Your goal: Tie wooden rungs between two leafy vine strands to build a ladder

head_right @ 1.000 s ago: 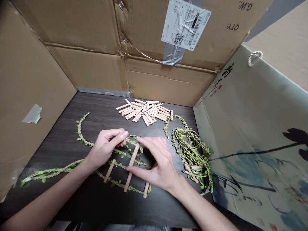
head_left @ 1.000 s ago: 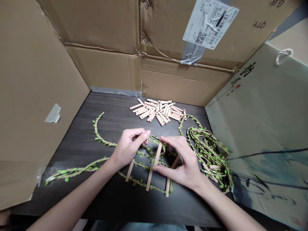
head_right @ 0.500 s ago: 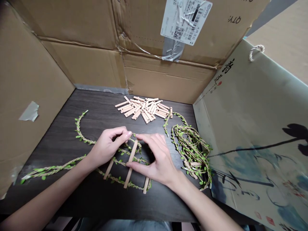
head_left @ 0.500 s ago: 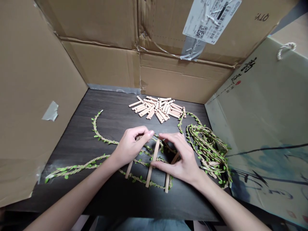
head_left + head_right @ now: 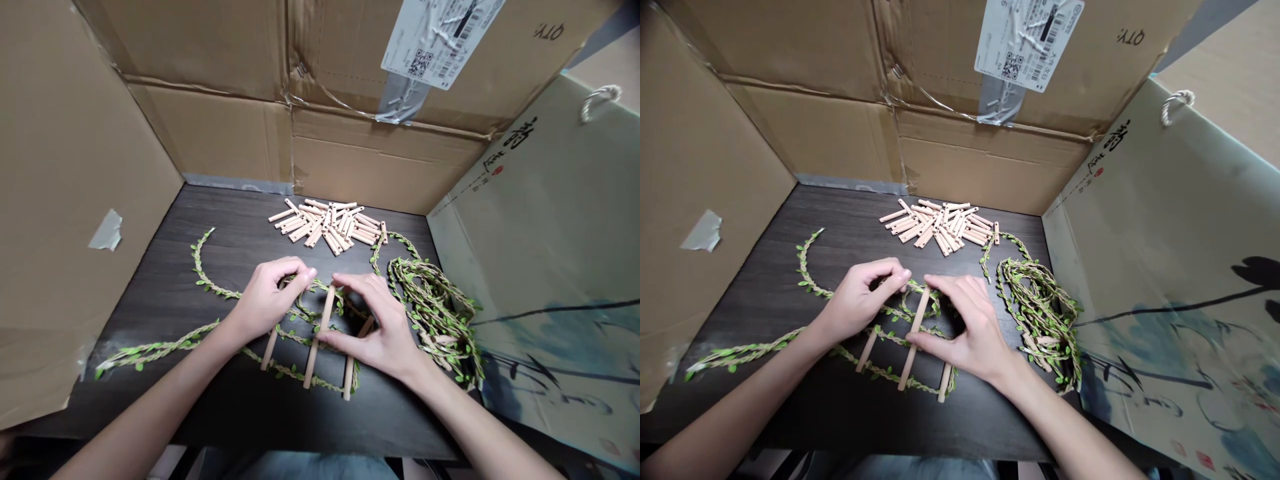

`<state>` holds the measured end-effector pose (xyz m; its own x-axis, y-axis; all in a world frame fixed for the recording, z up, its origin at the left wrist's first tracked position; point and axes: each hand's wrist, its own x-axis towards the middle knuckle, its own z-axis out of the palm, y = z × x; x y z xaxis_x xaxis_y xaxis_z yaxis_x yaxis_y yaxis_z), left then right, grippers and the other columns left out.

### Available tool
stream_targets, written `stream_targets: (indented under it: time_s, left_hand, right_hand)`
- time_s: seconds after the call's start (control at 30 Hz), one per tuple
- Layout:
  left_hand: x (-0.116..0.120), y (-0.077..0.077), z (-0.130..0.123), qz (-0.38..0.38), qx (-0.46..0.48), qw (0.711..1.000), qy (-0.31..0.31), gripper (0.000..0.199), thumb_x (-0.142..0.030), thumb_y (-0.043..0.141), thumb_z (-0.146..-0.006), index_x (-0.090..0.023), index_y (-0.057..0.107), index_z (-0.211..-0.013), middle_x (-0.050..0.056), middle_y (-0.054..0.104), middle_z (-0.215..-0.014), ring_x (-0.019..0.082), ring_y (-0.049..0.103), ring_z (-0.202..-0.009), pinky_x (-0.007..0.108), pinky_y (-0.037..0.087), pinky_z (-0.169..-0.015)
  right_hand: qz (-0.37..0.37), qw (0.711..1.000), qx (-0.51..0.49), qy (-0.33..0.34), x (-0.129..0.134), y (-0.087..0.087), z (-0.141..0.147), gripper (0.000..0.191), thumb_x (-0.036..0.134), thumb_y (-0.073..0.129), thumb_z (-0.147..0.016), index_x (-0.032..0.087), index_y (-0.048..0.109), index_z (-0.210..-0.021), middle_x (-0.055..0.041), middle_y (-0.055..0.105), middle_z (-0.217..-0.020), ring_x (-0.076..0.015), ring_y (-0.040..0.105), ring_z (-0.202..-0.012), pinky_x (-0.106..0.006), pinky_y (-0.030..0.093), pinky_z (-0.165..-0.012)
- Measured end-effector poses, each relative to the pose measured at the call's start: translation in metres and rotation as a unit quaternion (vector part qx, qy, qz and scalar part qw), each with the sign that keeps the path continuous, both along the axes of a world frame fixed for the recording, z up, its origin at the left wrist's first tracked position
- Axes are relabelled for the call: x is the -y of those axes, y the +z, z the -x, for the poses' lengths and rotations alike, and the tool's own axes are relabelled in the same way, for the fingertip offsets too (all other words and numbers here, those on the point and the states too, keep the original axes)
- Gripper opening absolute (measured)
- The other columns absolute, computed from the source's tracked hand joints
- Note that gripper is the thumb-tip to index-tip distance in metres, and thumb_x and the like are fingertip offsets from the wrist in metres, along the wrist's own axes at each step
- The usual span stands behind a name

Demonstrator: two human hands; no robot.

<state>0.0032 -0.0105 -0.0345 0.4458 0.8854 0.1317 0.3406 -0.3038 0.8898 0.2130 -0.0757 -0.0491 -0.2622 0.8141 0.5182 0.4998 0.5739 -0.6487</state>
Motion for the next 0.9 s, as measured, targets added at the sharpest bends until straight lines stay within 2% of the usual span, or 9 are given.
stream_targets:
  time_s: [0.23, 0.53, 0.63, 0.73, 0.9]
  left_hand:
    - [0.0022, -0.0006, -0.0028, -0.038, -0.051, 0.996, -0.06, 0.034, -0.031, 0.053, -0.103, -0.017, 0.063, -0.073, -0.002, 0.065, -0.075, 0.015, 0.057, -0.079, 0.031, 0.034, -0.085]
    - [-0.0032, 0.0002, 0.0055, -0.009, 0.014, 1.0, 0.002, 0.04, -0.034, 0.056, -0.101, -0.017, 0.059, -0.065, -0.002, 0.059, -0.067, 0.014, 0.054, -0.07, 0.029, 0.038, -0.075]
    - [-0.0033, -0.0013, 0.0044, -0.009, -0.003, 1.0, -0.021, 0.041, -0.036, 0.052, -0.103, -0.017, 0.063, -0.069, -0.002, 0.062, -0.069, 0.015, 0.056, -0.071, 0.03, 0.038, -0.075]
    - [-0.0003, -0.0017, -0.0004, -0.014, -0.03, 0.998, -0.059, 0.037, -0.035, 0.052, -0.103, -0.018, 0.068, -0.074, -0.002, 0.066, -0.074, 0.016, 0.057, -0.076, 0.032, 0.036, -0.083]
    - [0.0023, 0.0003, -0.0027, -0.02, -0.009, 0.999, -0.027, 0.041, -0.032, 0.053, -0.102, -0.018, 0.058, -0.064, -0.002, 0.06, -0.067, 0.015, 0.053, -0.074, 0.031, 0.036, -0.082]
  right_hand:
    - [0.007, 1.0, -0.001, 0.008, 0.0003, -0.0015, -0.0001, 0.072, 0.038, 0.089, -0.079, 0.026, 0.054, -0.14, -0.0064, 0.07, -0.12, -0.0252, 0.065, -0.107, -0.043, 0.048, -0.094]
    - [0.006, 1.0, -0.003, 0.002, 0.0004, 0.0011, 0.0007, 0.069, 0.039, 0.089, -0.078, 0.026, 0.055, -0.138, -0.0067, 0.071, -0.118, -0.0253, 0.065, -0.104, -0.043, 0.049, -0.091]
    - [0.006, 1.0, -0.001, 0.005, 0.0003, 0.0002, 0.0007, 0.071, 0.04, 0.089, -0.078, 0.026, 0.055, -0.138, -0.0064, 0.071, -0.118, -0.0252, 0.065, -0.104, -0.042, 0.049, -0.09]
    - [0.003, 1.0, 0.001, 0.014, 0.0007, 0.0005, 0.0015, 0.071, 0.038, 0.088, -0.079, 0.026, 0.053, -0.14, -0.0062, 0.071, -0.119, -0.0248, 0.065, -0.105, -0.043, 0.049, -0.092]
    - [-0.001, 1.0, -0.002, 0.013, 0.0022, 0.0032, 0.0024, 0.072, 0.039, 0.09, -0.078, 0.026, 0.054, -0.139, -0.0058, 0.071, -0.118, -0.0242, 0.065, -0.103, -0.042, 0.048, -0.091]
